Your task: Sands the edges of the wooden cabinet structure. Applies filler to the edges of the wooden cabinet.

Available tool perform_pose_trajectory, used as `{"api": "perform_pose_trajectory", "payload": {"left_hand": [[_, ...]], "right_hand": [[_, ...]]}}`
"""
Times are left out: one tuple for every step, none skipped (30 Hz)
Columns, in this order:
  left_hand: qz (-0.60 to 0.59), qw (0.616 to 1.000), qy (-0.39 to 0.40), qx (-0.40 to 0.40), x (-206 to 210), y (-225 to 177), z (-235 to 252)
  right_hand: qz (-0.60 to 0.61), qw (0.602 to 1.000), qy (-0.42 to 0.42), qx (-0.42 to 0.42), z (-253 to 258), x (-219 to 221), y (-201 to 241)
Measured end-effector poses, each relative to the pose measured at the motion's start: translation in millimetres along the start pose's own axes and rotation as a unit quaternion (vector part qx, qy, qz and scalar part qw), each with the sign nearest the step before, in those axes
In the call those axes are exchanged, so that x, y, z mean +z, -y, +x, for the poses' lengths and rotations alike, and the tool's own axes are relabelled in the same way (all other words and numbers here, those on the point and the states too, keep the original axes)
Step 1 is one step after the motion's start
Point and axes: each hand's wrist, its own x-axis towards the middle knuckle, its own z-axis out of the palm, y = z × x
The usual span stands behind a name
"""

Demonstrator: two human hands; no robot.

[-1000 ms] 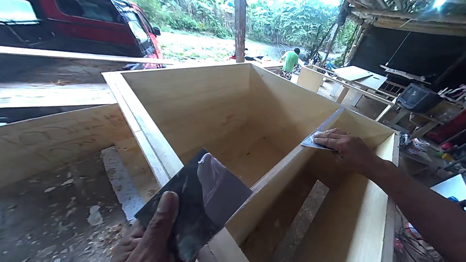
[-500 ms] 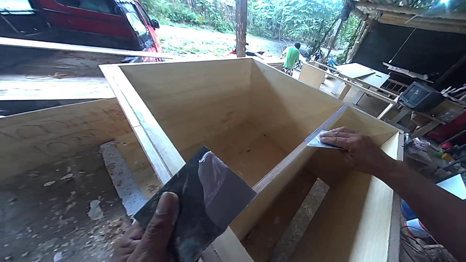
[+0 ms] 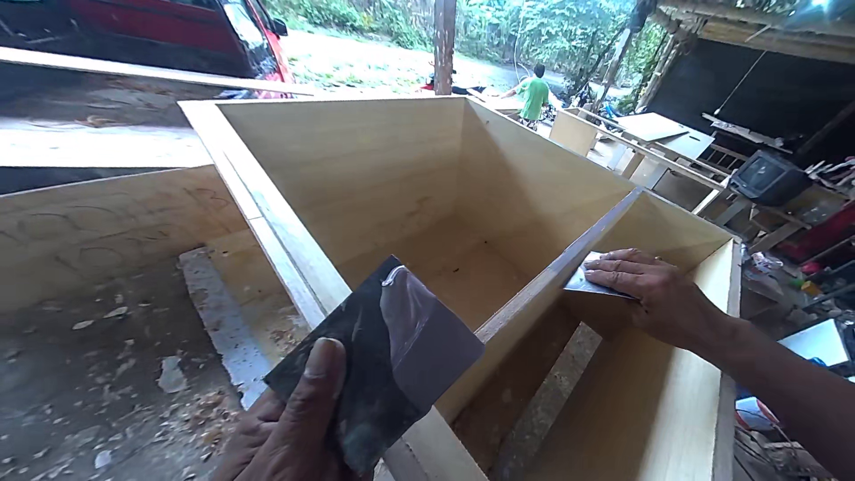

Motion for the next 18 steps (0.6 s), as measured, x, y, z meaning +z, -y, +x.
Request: {"api": "perform_pose_trajectory", "payload": {"left_hand": [[-0.003, 1.0, 0.005, 0.001, 1, 0, 0], [-0.007, 1.0, 0.008, 0.001, 2, -1, 0], [-0.01, 1.0, 0.009, 0.001, 3, -1, 1], [-0.011, 1.0, 0.008, -0.001, 5, -2, 1], [-0.013, 1.0, 0.006, -0.001, 5, -2, 0], [-0.014, 1.0, 0.006, -0.003, 6, -3, 0], [-0.014, 1.0, 0.006, -0.002, 6, -3, 0], [-0.013, 1.0, 0.004, -0.002, 6, -3, 0], [-0.013, 1.0, 0.001, -0.002, 6, -2, -1], [-0.014, 1.0, 0.0, -0.002, 6, -2, -1], [-0.015, 1.0, -0.001, -0.004, 6, -2, -1], [-0.016, 1.0, 0.001, -0.005, 5, -2, -1], [-0.016, 1.0, 0.003, -0.004, 5, -2, -1], [-0.015, 1.0, 0.001, -0.003, 6, -2, 0], [-0.015, 1.0, -0.001, -0.004, 7, -3, 0], [-0.015, 1.0, -0.006, -0.005, 8, -3, 0], [-0.015, 1.0, -0.008, -0.006, 10, -3, 0], [-0.016, 1.0, -0.01, -0.006, 11, -4, 0]], "right_hand": [[0.003, 1.0, -0.009, 0.004, -2, -2, 1], [0.007, 1.0, -0.023, 0.006, -2, -3, 2], [0.01, 0.999, -0.035, 0.006, 0, -2, 4], [0.01, 0.999, -0.043, 0.004, 3, 0, 6], [0.006, 0.999, -0.044, 0.002, 7, 3, 8], [0.004, 0.999, -0.039, 0.0, 10, 8, 9], [0.002, 0.999, -0.033, -0.003, 13, 13, 9], [0.002, 1.0, -0.026, -0.007, 14, 16, 9], [0.004, 1.0, -0.018, -0.006, 13, 17, 9], [0.009, 1.0, -0.009, -0.003, 11, 15, 8], [0.012, 1.0, -0.003, -0.001, 8, 10, 7], [0.015, 1.0, 0.003, 0.004, 3, 5, 7], [0.017, 1.0, 0.007, 0.01, -3, 1, 7], [0.017, 1.0, 0.0, 0.018, -9, -2, 9], [0.019, 0.999, -0.013, 0.025, -13, -4, 12], [0.023, 0.999, -0.027, 0.031, -14, -5, 18], [0.025, 0.998, -0.037, 0.033, -13, -5, 25], [0.024, 0.998, -0.045, 0.029, -9, -3, 34]]}}
